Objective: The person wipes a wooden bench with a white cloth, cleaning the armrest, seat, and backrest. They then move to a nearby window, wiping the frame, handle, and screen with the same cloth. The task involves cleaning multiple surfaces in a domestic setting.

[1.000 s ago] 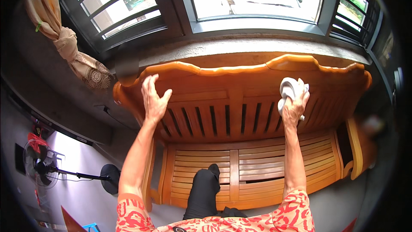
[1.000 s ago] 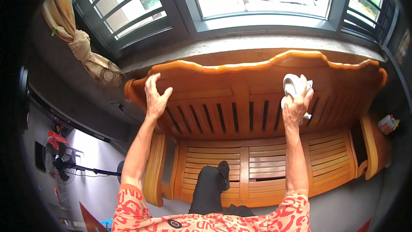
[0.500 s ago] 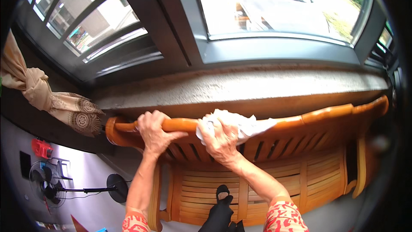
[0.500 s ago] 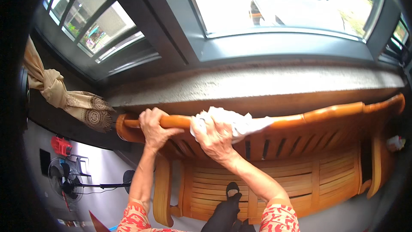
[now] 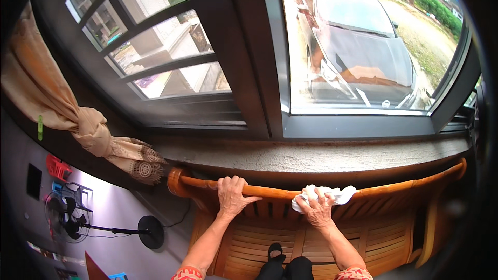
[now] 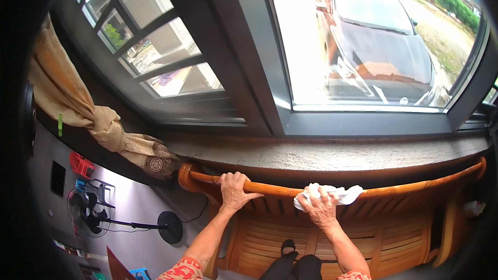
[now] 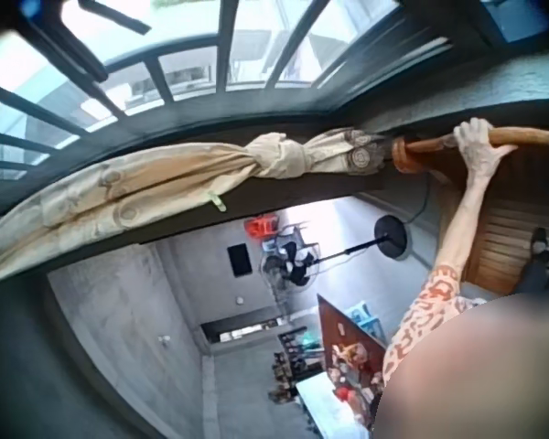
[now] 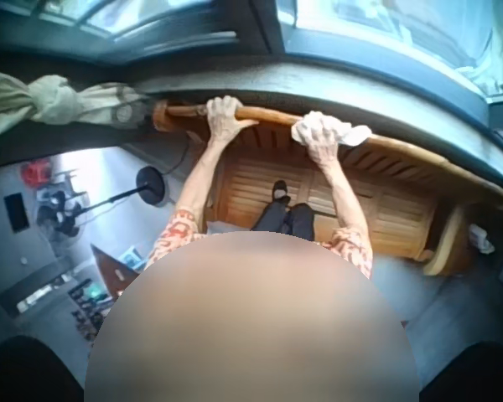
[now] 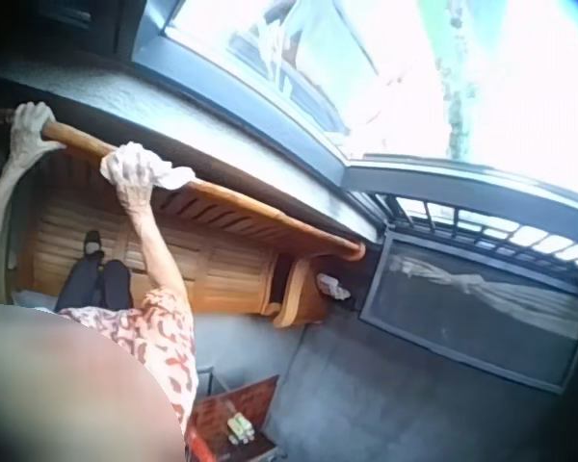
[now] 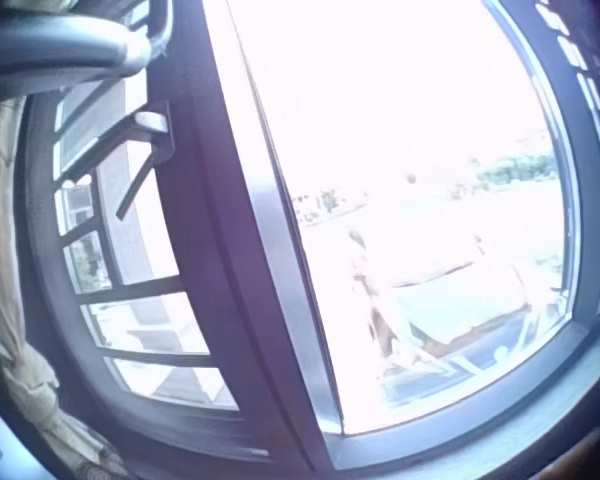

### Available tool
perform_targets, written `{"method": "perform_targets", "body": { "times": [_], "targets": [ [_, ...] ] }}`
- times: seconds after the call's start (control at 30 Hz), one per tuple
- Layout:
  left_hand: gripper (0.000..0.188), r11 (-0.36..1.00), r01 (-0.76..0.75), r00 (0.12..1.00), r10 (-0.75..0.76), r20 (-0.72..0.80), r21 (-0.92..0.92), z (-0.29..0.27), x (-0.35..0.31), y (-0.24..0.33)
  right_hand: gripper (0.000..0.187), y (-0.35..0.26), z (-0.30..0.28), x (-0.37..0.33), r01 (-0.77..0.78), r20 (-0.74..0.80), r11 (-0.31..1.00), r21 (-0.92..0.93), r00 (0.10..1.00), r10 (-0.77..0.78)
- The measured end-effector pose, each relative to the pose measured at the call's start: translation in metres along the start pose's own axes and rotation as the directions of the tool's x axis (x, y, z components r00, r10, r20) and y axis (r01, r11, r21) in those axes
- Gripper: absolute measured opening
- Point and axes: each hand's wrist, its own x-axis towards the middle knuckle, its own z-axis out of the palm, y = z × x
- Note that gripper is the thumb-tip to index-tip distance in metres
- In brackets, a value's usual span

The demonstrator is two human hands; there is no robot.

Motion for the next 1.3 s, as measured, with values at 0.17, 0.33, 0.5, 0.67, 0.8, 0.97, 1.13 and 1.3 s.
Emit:
{"method": "perform_targets", "body": {
  "times": [0.17, 0.33, 0.5, 0.67, 0.8, 0.97, 1.13, 1.3],
  "targets": [
    [0.056, 1.0, 0.021, 0.999, -0.021, 0.034, 0.02, -0.009, 0.003, 0.004, 0.026, 0.031, -0.025, -0.003, 0.005, 0.101, 1.0, -0.023, 0.995, -0.003],
    [0.06, 0.997, 0.038, 0.991, -0.046, 0.126, 0.064, -0.009, 0.003, 0.007, 0.023, 0.074, -0.058, -0.009, -0.051, 0.151, 0.998, -0.023, 0.987, 0.054],
    [0.062, 0.985, 0.074, 0.97, -0.108, 0.22, 0.157, -0.018, 0.003, 0.012, 0.03, 0.094, -0.069, -0.009, -0.009, 0.192, 0.997, 0.08, 0.981, -0.006],
    [0.067, 0.961, 0.203, 0.901, -0.259, 0.349, 0.188, -0.017, 0.001, 0.025, 0.04, 0.104, -0.112, 0.029, -0.417, 0.318, 0.765, 0.491, 0.903, 0.289],
    [0.082, 0.951, 0.305, 0.902, -0.306, 0.305, 0.052, -0.01, -0.01, 0.052, 0.044, 0.101, -0.156, 0.147, -0.206, 0.035, 0.633, 0.746, 0.962, 0.272],
    [0.075, 0.835, 0.416, 0.893, -0.451, -0.013, -0.36, -0.048, 0.028, 0.069, 0.054, 0.091, -0.211, 0.31, -0.022, -0.271, 0.6, 0.8, 0.879, 0.393],
    [0.064, 0.915, 0.158, 0.835, -0.324, -0.445, -0.371, -0.149, 0.13, 0.079, 0.054, 0.049, -0.242, 0.417, 0.131, -0.291, 0.351, 0.927, 0.843, 0.453],
    [0.059, 0.954, -0.033, 0.779, -0.163, -0.606, -0.298, -0.206, 0.18, 0.074, 0.045, 0.029, -0.204, 0.428, 0.109, -0.42, 0.536, 0.837, 0.756, 0.503]
  ]
}}
